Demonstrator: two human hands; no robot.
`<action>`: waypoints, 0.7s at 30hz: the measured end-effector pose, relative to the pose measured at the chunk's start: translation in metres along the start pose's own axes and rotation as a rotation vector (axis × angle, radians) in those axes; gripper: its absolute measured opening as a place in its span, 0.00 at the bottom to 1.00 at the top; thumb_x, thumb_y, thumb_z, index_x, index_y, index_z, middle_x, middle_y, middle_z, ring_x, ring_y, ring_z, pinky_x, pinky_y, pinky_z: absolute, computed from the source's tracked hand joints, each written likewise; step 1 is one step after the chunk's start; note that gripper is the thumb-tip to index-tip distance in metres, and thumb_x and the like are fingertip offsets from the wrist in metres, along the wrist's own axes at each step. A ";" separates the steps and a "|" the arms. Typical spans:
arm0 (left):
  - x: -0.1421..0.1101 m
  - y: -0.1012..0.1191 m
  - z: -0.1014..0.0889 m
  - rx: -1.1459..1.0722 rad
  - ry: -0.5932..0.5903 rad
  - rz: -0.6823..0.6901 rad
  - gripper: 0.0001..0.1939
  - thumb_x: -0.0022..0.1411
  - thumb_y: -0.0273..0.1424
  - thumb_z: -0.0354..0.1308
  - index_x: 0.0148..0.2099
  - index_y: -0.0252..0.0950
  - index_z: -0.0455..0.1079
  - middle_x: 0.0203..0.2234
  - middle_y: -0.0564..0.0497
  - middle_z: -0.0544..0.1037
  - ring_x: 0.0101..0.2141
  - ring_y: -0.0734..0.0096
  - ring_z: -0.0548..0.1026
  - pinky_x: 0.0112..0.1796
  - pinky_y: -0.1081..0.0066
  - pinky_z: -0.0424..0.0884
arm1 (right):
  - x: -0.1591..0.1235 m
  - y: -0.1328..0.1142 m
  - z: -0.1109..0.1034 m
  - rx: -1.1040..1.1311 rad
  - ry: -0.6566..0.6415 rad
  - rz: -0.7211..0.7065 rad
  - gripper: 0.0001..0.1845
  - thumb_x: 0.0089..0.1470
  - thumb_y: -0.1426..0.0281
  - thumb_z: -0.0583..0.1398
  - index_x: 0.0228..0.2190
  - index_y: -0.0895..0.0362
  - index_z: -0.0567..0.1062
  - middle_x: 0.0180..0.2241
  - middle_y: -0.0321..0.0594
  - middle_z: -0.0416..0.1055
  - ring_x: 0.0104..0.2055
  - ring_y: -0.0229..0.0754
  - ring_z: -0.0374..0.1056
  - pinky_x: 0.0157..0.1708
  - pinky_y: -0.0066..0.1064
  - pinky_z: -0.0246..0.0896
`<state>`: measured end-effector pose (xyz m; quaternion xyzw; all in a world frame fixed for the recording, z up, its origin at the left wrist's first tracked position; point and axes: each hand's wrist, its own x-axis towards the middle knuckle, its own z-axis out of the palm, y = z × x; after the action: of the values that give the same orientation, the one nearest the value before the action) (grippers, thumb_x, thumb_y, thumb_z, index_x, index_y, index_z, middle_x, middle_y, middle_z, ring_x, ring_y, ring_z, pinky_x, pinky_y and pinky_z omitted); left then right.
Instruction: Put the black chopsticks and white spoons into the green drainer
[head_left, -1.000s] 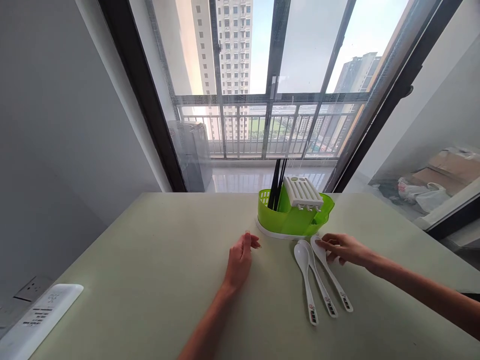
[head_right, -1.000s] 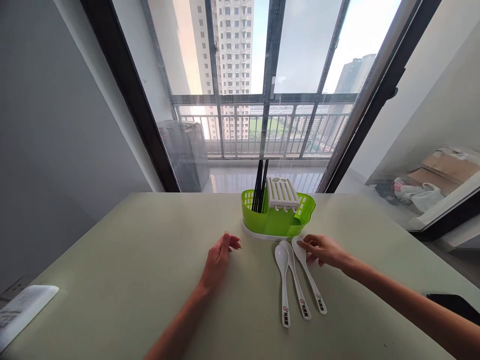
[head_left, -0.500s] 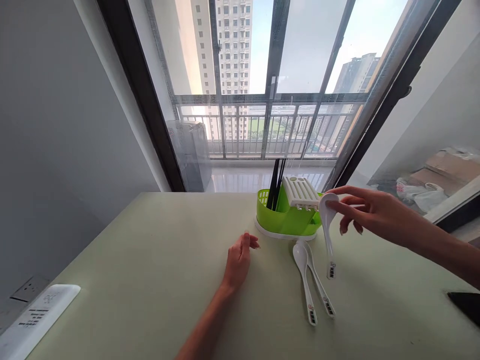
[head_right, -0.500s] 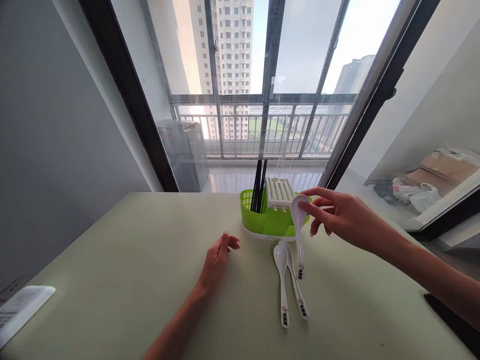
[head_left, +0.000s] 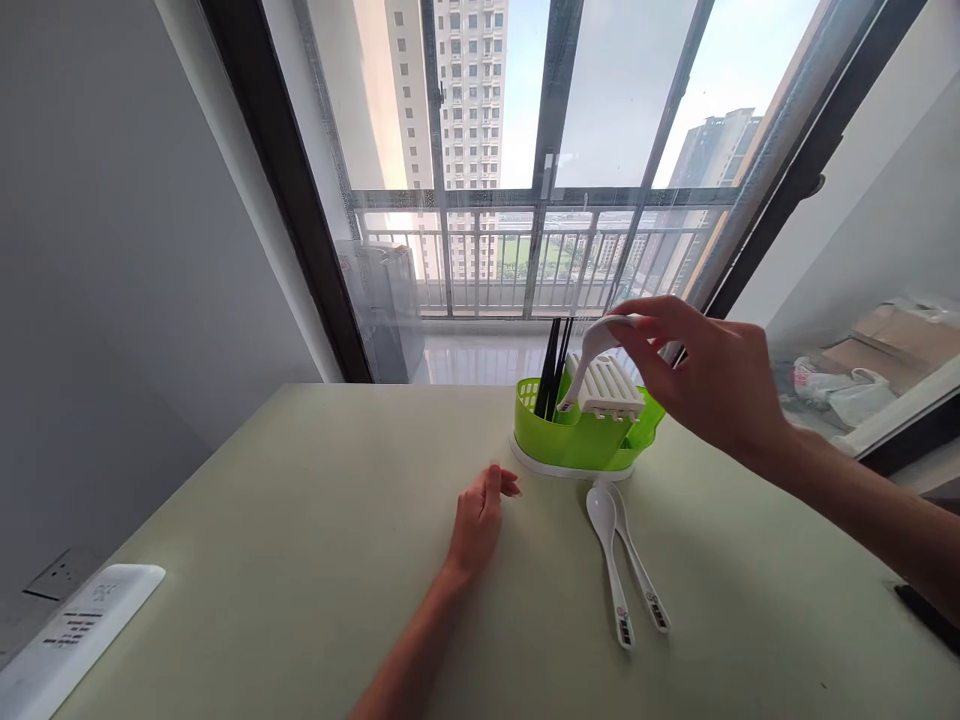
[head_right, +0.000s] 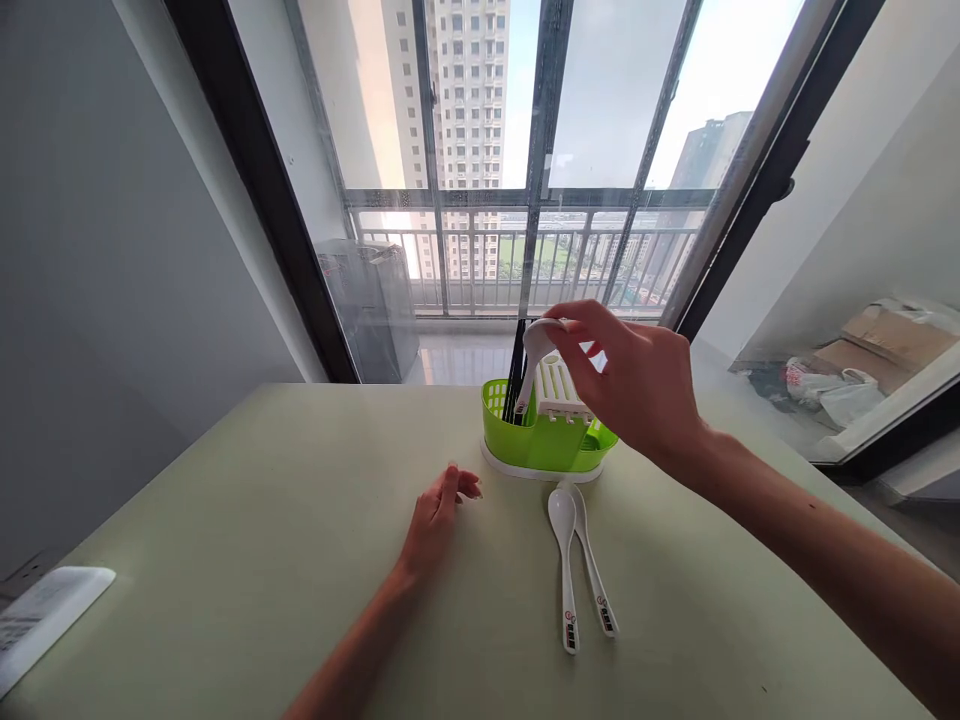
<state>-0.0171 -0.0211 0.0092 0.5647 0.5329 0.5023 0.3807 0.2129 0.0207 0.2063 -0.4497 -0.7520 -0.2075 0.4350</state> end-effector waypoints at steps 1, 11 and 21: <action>0.000 0.000 0.000 -0.003 0.002 -0.001 0.29 0.74 0.50 0.40 0.39 0.38 0.76 0.32 0.48 0.81 0.36 0.64 0.77 0.45 0.64 0.70 | 0.000 -0.001 0.006 -0.033 0.001 -0.036 0.16 0.67 0.57 0.56 0.45 0.51 0.78 0.34 0.37 0.83 0.25 0.41 0.76 0.25 0.30 0.61; 0.001 -0.001 0.001 0.005 -0.006 0.003 0.30 0.73 0.50 0.39 0.38 0.39 0.77 0.32 0.48 0.82 0.35 0.64 0.77 0.44 0.65 0.70 | -0.025 -0.005 0.055 -0.092 -0.092 -0.406 0.07 0.68 0.69 0.58 0.39 0.55 0.77 0.39 0.41 0.83 0.45 0.44 0.76 0.49 0.37 0.60; 0.001 -0.005 0.002 0.007 -0.008 0.003 0.29 0.74 0.50 0.39 0.39 0.39 0.76 0.32 0.50 0.82 0.36 0.65 0.77 0.44 0.66 0.69 | -0.049 0.001 0.074 -0.083 -0.184 -0.468 0.07 0.64 0.77 0.59 0.38 0.54 0.76 0.37 0.38 0.83 0.54 0.47 0.71 0.59 0.45 0.51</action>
<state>-0.0168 -0.0196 0.0037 0.5690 0.5322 0.4987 0.3799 0.1901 0.0489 0.1256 -0.2980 -0.8628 -0.2916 0.2859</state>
